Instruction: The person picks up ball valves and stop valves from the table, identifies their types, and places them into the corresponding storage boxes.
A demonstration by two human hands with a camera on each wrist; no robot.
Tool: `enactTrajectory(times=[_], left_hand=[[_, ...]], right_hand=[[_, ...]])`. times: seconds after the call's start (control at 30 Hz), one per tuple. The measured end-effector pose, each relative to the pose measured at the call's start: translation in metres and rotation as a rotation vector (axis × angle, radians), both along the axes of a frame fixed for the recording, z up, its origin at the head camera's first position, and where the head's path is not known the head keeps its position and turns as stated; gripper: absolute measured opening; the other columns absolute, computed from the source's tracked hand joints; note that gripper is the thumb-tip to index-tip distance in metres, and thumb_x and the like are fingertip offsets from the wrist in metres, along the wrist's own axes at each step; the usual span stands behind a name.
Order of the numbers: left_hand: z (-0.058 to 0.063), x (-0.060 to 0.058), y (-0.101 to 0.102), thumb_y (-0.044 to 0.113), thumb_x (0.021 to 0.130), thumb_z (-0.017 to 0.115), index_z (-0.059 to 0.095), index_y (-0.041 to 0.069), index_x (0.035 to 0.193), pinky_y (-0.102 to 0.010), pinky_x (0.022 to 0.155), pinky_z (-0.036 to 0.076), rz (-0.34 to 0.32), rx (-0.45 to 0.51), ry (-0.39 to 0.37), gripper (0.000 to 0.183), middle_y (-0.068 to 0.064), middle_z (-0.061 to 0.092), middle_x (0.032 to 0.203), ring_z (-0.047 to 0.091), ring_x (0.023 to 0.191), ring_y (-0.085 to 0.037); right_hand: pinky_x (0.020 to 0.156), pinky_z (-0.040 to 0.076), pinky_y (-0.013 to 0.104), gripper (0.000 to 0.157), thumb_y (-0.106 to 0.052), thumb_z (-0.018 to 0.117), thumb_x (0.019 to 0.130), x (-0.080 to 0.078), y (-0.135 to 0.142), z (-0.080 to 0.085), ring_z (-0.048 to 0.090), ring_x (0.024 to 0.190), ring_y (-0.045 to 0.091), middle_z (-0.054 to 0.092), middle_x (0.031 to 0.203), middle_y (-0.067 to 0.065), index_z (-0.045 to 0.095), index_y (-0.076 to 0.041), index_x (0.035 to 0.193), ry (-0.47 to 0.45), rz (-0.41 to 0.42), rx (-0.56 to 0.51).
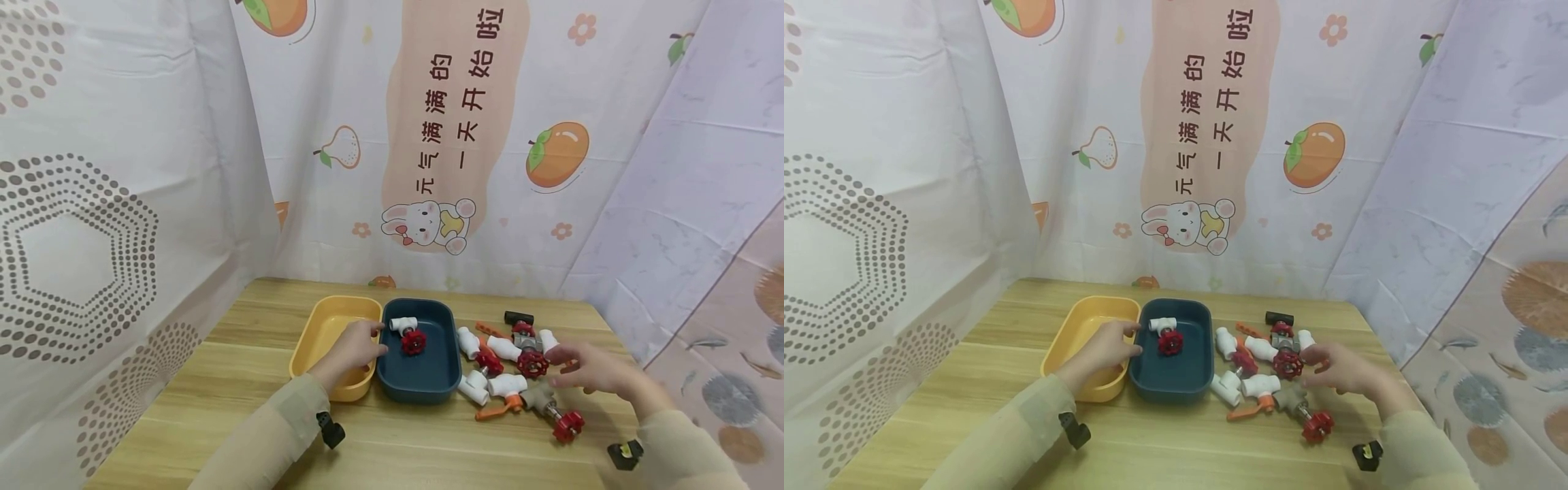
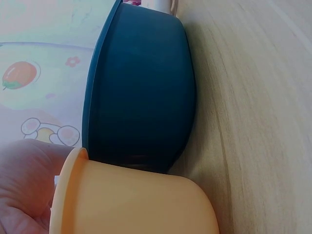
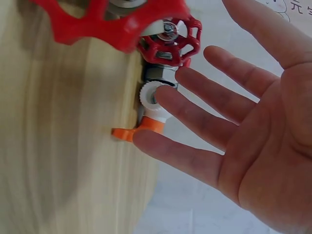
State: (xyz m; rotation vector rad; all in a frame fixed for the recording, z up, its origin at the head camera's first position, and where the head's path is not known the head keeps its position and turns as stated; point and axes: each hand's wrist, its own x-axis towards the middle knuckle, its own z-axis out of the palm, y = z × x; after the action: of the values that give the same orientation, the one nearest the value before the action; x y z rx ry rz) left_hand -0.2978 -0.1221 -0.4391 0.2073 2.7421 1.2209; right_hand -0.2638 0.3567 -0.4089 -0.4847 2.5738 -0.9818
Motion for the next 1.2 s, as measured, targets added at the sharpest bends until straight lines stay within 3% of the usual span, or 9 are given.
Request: enactTrajectory(times=[0.33,0.53,0.7,0.8,1.03,1.2], left_hand=[[-0.001,0.000,0.000,0.013,0.092,0.075,0.058,0.003,0.143,-0.031,0.048,0.056,0.002,-0.005,0.001,0.055,-0.022,0.060,0.132,0.064,0.052,-0.023],[-0.001,0.001,0.001,0.013,0.091,0.076,0.058,0.003,0.142,-0.030,0.048,0.056,0.000,-0.006,0.000,0.055,-0.022,0.060,0.132,0.064,0.053,-0.023],[-0.001,0.000,0.001,0.013,0.091,0.076,0.058,0.003,0.143,-0.030,0.047,0.056,-0.003,-0.003,0.004,0.055,-0.022,0.060,0.132,0.064,0.052,-0.022],[-0.001,-0.001,0.001,0.013,0.091,0.076,0.058,0.003,0.142,-0.031,0.047,0.056,-0.006,-0.005,0.011,0.055,-0.022,0.060,0.131,0.063,0.051,-0.021],[-0.002,-0.001,0.001,0.014,0.091,0.076,0.058,0.004,0.143,-0.030,0.047,0.056,-0.002,-0.005,0.006,0.055,-0.021,0.060,0.131,0.063,0.052,-0.021],[-0.001,0.000,0.000,0.013,0.092,0.076,0.058,0.004,0.143,-0.031,0.048,0.056,0.001,0.003,0.002,0.055,-0.022,0.060,0.133,0.063,0.054,-0.022]], right_hand=[[0.062,0.059,0.050,0.058,-0.019,0.079,0.089,0.003,-0.001,-0.011,0.062,0.109,0.044,0.058,0.128,0.031,0.054,0.008,0.134,-0.095,-0.001,-0.051],[0.062,0.059,0.049,0.056,-0.020,0.079,0.089,0.003,-0.002,-0.017,0.058,0.114,0.047,0.060,0.127,0.026,0.056,0.003,0.134,-0.140,-0.001,-0.038],[0.063,0.060,0.049,0.051,-0.019,0.079,0.089,0.005,-0.004,-0.021,0.061,0.107,0.041,0.059,0.127,0.025,0.058,0.000,0.132,-0.167,0.010,-0.049],[0.062,0.060,0.047,0.052,-0.018,0.079,0.089,0.006,-0.006,-0.023,0.062,0.103,0.037,0.059,0.126,0.026,0.058,0.000,0.132,-0.151,0.035,-0.053],[0.076,0.054,0.031,0.049,-0.023,0.082,0.086,0.003,-0.010,-0.031,0.062,0.103,0.032,0.064,0.122,0.018,0.064,0.000,0.126,0.014,0.136,0.010],[0.080,0.049,0.038,0.046,-0.027,0.084,0.084,0.004,-0.016,-0.033,0.055,0.101,0.027,0.064,0.122,0.011,0.067,-0.006,0.122,0.034,0.124,0.043]])
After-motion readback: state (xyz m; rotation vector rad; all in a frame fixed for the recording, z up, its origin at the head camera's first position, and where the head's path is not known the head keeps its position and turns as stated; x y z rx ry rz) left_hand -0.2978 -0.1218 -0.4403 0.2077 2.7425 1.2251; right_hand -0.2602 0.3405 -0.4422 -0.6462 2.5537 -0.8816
